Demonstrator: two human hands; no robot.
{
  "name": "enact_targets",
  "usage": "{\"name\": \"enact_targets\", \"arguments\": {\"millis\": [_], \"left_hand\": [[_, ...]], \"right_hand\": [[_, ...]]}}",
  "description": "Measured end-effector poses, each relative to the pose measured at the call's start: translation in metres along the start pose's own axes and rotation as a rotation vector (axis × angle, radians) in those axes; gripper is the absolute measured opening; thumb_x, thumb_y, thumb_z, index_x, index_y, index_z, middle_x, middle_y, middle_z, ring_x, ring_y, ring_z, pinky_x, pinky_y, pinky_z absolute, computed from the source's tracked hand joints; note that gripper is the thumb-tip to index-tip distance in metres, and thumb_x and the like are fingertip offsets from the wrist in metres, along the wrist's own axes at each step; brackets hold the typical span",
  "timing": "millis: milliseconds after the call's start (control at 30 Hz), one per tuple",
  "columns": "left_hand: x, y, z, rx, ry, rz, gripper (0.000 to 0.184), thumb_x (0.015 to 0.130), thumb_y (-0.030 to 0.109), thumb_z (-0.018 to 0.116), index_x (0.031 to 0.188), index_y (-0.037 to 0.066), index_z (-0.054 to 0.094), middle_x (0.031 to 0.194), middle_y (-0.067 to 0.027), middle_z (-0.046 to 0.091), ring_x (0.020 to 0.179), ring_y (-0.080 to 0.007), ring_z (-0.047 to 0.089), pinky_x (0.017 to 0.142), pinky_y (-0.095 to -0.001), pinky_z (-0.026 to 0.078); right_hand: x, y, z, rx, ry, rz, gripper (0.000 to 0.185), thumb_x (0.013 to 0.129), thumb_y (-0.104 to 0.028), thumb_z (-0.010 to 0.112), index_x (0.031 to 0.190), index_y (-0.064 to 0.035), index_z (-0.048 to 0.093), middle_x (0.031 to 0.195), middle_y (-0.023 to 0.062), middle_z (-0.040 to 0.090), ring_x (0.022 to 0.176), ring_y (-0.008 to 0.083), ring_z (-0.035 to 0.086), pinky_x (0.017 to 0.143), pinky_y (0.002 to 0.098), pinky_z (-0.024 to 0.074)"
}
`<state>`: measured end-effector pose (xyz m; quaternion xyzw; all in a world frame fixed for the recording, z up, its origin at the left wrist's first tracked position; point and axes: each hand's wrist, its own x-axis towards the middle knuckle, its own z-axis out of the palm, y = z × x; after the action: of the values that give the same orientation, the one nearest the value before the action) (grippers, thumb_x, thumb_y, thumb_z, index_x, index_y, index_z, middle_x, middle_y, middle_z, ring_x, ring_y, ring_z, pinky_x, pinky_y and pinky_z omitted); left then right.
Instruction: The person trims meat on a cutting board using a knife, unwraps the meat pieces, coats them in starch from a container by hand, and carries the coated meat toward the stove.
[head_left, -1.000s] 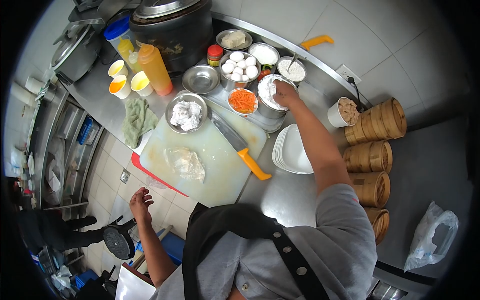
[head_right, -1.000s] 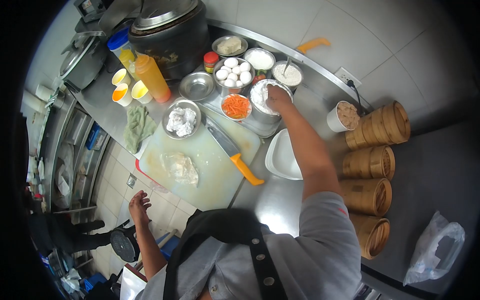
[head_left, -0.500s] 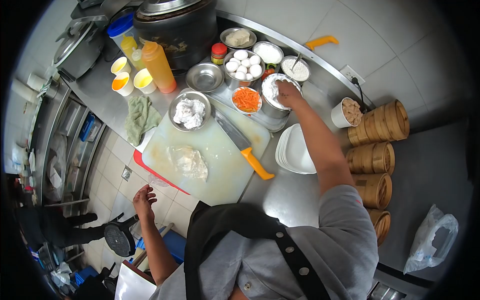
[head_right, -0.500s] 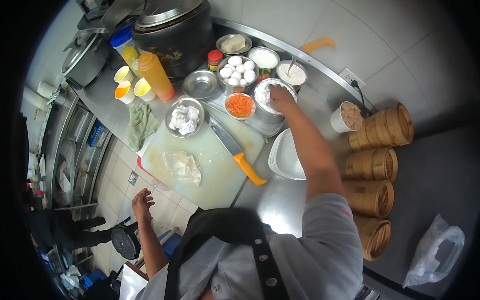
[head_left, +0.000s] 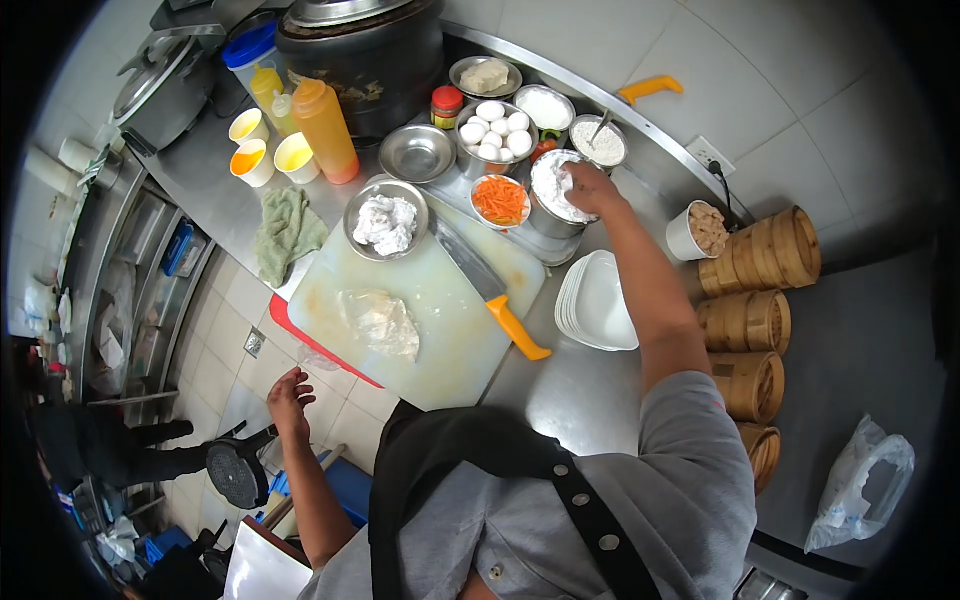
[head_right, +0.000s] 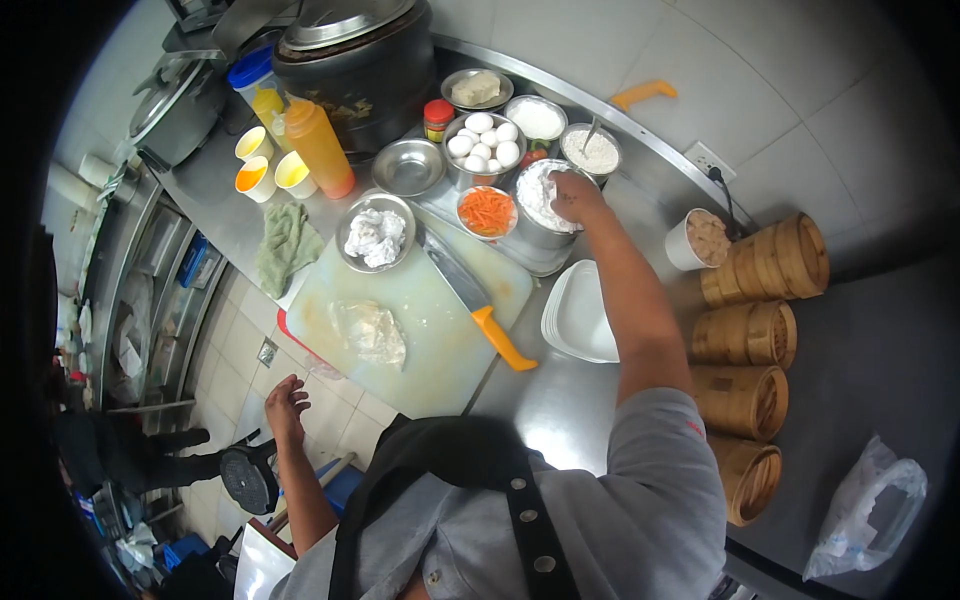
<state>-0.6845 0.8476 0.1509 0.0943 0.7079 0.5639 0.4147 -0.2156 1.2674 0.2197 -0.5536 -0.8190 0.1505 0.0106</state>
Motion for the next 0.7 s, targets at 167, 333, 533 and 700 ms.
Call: {"name": "enact_targets", "arguments": {"millis": [167,333,533,700], "left_hand": [[0.006,-0.004,-0.010,0.008,0.021,0.012,0.027,0.086,0.019,0.052,0.103,-0.002,0.060,0.086,-0.0087,0.063,0.063,-0.0125,0.057,0.051,-0.0238,0.046],[0.005,-0.007,-0.007,-0.005,0.001,0.015,0.028,0.086,0.019,0.053,0.103,-0.002,0.059,0.086,-0.0093,0.063,0.063,-0.0127,0.058,0.051,-0.0239,0.047],[0.010,-0.007,-0.011,-0.017,0.013,0.014,0.025,0.087,0.017,0.052,0.103,-0.002,0.057,0.086,-0.0098,0.063,0.064,-0.0133,0.058,0.052,-0.0241,0.048],[0.013,-0.006,-0.012,-0.025,0.024,0.006,0.024,0.087,0.016,0.051,0.103,-0.001,0.057,0.085,-0.0091,0.062,0.063,-0.0127,0.057,0.051,-0.0238,0.047]], "right_hand": [[0.006,0.009,0.002,0.097,-0.005,0.049,0.053,0.071,-0.020,0.063,0.121,-0.0069,0.052,0.121,0.0169,0.054,0.113,0.0307,0.051,0.098,0.0338,0.0394],[0.002,0.019,0.016,-0.003,0.079,-0.028,0.054,0.069,-0.022,0.065,0.120,-0.0080,0.054,0.118,0.0169,0.057,0.111,0.0281,0.054,0.096,0.0338,0.0408],[0.015,0.031,0.011,0.236,0.268,0.120,0.040,0.077,-0.017,0.059,0.115,-0.0021,0.056,0.103,0.0141,0.063,0.097,0.0250,0.060,0.084,0.0325,0.0474],[0.015,0.046,0.011,0.893,0.220,0.399,0.031,0.084,-0.012,0.048,0.112,-0.0030,0.057,0.092,0.0064,0.062,0.074,0.0149,0.058,0.059,0.0301,0.0474]]}}
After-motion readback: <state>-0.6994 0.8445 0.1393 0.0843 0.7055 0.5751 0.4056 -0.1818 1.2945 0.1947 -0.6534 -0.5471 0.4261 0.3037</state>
